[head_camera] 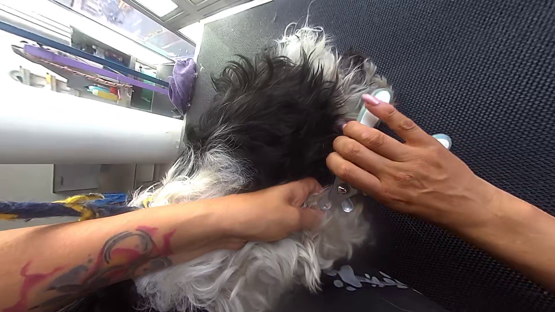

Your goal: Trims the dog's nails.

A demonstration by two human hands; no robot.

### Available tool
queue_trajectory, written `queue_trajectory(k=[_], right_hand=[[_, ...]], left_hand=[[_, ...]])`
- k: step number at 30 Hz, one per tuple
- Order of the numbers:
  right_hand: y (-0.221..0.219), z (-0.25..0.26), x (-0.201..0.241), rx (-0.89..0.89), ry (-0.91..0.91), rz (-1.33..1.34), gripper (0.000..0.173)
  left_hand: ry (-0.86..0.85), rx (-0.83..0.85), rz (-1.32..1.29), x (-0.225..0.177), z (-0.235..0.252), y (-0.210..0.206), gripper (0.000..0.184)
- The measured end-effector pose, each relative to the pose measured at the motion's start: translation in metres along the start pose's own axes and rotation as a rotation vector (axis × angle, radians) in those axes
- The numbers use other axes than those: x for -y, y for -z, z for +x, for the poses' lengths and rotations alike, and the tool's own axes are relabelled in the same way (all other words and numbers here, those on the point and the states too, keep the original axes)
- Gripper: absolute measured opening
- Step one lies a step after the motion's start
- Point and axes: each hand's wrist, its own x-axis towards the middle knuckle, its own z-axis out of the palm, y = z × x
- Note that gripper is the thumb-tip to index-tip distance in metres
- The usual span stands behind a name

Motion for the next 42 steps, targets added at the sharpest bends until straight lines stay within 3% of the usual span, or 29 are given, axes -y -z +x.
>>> queue_trajectory(k=[7, 9, 12, 13, 18, 23, 27, 33, 38, 42], right_hand=[[-0.011, -0.006, 0.007, -0.117, -0.215, 0.09, 0.021], [-0.003, -0.008, 0.007, -0.099, -0.38, 0.101, 0.02], [0.012, -0.017, 0.005, -0.062, -0.646, 0.185, 0.025], [0.015, -0.023, 0.005, -0.073, -0.724, 0.221, 0.026], [0.02, -0.054, 0.023, -0.069, -0.953, 0.362, 0.03], [0.013, -0.071, 0.045, -0.081, -1.014, 0.415, 0.033], [0.01, -0.075, 0.058, -0.102, -1.023, 0.438, 0.031], [0.011, -0.073, 0.065, -0.114, -0.99, 0.455, 0.025], [0.014, -0.068, 0.06, -0.125, -0.965, 0.416, 0.025], [0.015, -0.056, 0.052, -0.093, -0.892, 0.351, 0.025]], left_hand=[[0.016, 0.025, 0.017, -0.001, 0.001, 0.003, 0.019], [-0.016, 0.037, -0.001, 0.002, 0.001, 0.006, 0.034], [-0.148, 0.065, 0.078, 0.004, -0.001, 0.014, 0.072], [-0.198, 0.077, 0.129, 0.004, -0.003, 0.016, 0.076], [-0.386, 0.156, 0.243, 0.007, -0.003, 0.027, 0.061], [-0.319, 0.104, 0.113, 0.005, 0.003, 0.022, 0.037], [-0.319, -0.021, 0.108, 0.002, 0.006, 0.017, 0.044], [-0.171, -0.007, -0.071, 0.003, 0.008, 0.012, 0.035], [-0.277, -0.012, 0.023, 0.004, 0.005, 0.012, 0.012], [-0.388, 0.021, 0.125, 0.008, 0.007, 0.014, 0.017]])
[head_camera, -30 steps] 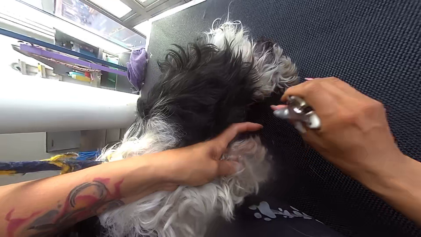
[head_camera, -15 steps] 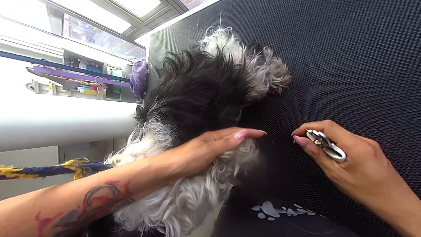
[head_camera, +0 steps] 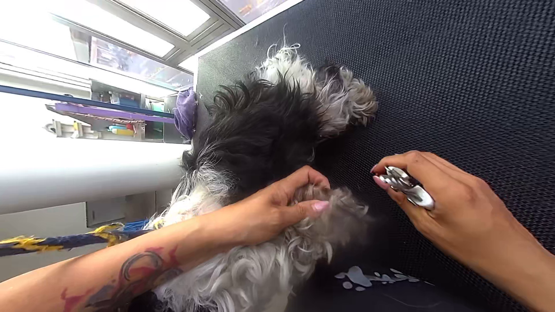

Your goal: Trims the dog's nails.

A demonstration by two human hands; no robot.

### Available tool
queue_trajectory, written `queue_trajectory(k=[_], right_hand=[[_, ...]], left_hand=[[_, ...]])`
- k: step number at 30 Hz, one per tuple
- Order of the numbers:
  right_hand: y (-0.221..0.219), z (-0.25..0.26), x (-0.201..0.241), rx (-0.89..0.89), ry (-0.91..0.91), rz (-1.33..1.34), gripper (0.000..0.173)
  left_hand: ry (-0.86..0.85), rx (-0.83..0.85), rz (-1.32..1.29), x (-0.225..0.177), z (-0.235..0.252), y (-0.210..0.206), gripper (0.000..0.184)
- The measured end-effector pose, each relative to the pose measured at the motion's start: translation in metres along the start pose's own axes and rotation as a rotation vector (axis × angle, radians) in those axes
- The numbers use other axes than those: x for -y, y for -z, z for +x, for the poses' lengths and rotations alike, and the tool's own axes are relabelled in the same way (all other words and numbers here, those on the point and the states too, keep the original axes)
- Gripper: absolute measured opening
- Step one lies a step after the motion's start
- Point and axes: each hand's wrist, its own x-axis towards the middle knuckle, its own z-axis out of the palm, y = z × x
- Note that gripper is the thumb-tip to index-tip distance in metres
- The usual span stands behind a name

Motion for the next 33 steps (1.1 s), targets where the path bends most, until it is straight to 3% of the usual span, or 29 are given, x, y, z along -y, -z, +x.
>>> queue_trajectory(k=[9, 16, 33], right_hand=[[0.001, 0.041, 0.013, 0.106, 0.246, -0.151, 0.031], [0.0, 0.064, 0.015, 0.226, 0.486, -0.241, 0.024], [-0.006, 0.07, 0.009, 0.259, 0.572, -0.329, 0.027]], left_hand=[[0.053, 0.123, -0.071, -0.004, 0.001, 0.002, 0.014], [0.073, 0.133, -0.041, -0.004, 0.002, 0.002, 0.018], [0.041, 0.124, 0.02, 0.004, 0.007, 0.006, 0.017]])
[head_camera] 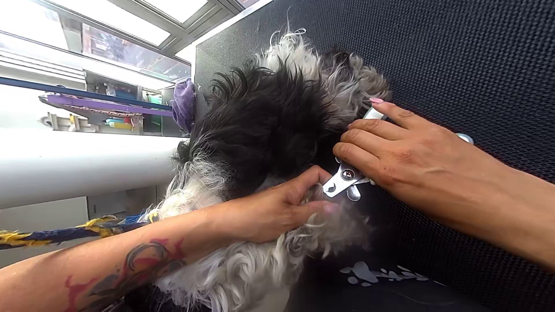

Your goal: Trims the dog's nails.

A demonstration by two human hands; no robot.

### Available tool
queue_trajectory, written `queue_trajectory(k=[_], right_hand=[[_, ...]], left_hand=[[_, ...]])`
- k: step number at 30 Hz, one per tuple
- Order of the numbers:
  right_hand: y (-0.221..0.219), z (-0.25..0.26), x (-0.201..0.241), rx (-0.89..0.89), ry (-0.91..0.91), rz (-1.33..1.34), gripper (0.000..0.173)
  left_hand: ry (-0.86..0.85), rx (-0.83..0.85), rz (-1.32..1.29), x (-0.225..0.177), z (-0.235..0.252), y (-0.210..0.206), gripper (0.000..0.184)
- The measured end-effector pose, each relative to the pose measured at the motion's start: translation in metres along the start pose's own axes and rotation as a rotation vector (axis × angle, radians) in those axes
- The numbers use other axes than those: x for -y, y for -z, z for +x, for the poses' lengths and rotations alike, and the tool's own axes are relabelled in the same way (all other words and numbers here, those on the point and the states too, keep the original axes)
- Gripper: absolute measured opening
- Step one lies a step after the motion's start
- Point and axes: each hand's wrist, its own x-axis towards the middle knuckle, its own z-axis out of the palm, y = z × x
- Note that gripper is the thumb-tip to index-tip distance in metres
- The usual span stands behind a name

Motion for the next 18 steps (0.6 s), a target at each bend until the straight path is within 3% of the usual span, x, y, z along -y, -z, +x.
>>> queue_trajectory(k=[6, 10, 15, 18], right_hand=[[-0.013, -0.003, 0.006, -0.168, -0.062, 0.026, 0.018], [-0.016, -0.009, 0.011, -0.201, -0.241, 0.1, 0.014], [-0.006, -0.021, 0.004, -0.185, -0.44, 0.204, 0.025], [-0.001, -0.029, 0.004, -0.195, -0.457, 0.19, 0.025]], left_hand=[[-0.002, 0.007, -0.021, -0.001, 0.0, -0.001, 0.023], [0.054, 0.018, -0.066, -0.001, -0.002, 0.002, 0.017], [0.161, 0.003, -0.154, -0.01, -0.006, 0.008, 0.015], [0.139, 0.013, -0.204, -0.011, -0.006, 0.012, 0.026]])
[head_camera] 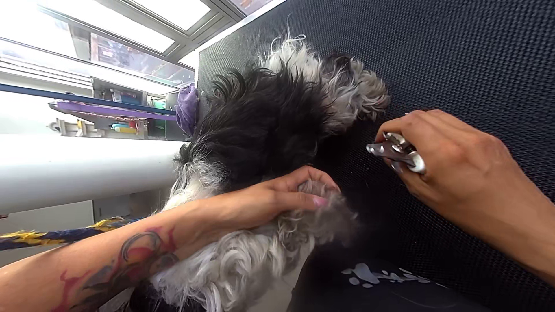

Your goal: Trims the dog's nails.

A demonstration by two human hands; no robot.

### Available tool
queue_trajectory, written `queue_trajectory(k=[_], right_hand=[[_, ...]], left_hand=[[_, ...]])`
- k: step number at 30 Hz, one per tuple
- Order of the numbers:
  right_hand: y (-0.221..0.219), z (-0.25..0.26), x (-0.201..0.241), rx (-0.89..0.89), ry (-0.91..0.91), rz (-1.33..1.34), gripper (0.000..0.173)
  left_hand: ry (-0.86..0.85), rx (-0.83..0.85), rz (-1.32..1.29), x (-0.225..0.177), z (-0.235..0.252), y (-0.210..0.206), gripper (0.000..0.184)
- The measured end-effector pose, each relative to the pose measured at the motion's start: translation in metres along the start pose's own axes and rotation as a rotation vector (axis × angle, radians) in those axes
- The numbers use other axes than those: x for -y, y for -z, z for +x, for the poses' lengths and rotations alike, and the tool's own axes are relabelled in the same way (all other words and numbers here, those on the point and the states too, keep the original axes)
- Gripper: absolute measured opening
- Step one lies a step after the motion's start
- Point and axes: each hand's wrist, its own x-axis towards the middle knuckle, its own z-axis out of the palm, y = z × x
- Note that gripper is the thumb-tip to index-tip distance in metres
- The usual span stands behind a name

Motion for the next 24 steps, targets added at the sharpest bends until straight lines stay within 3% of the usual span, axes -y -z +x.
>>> queue_trajectory(k=[3, 6, 15, 24], right_hand=[[0.004, -0.005, 0.0, 0.001, 0.016, -0.008, 0.026], [0.005, -0.008, 0.002, 0.0, 0.031, -0.007, 0.027], [0.004, -0.004, 0.003, 0.028, 0.065, -0.007, 0.028], [-0.002, 0.005, 0.012, 0.037, 0.186, -0.003, 0.028]], left_hand=[[0.005, -0.065, -0.004, -0.002, 0.0, -0.001, 0.037], [0.0, -0.157, -0.018, 0.001, 0.004, -0.004, 0.031], [-0.171, -0.026, -0.032, 0.011, 0.006, -0.002, 0.017], [-0.24, -0.083, 0.041, 0.013, 0.011, -0.009, 0.013]])
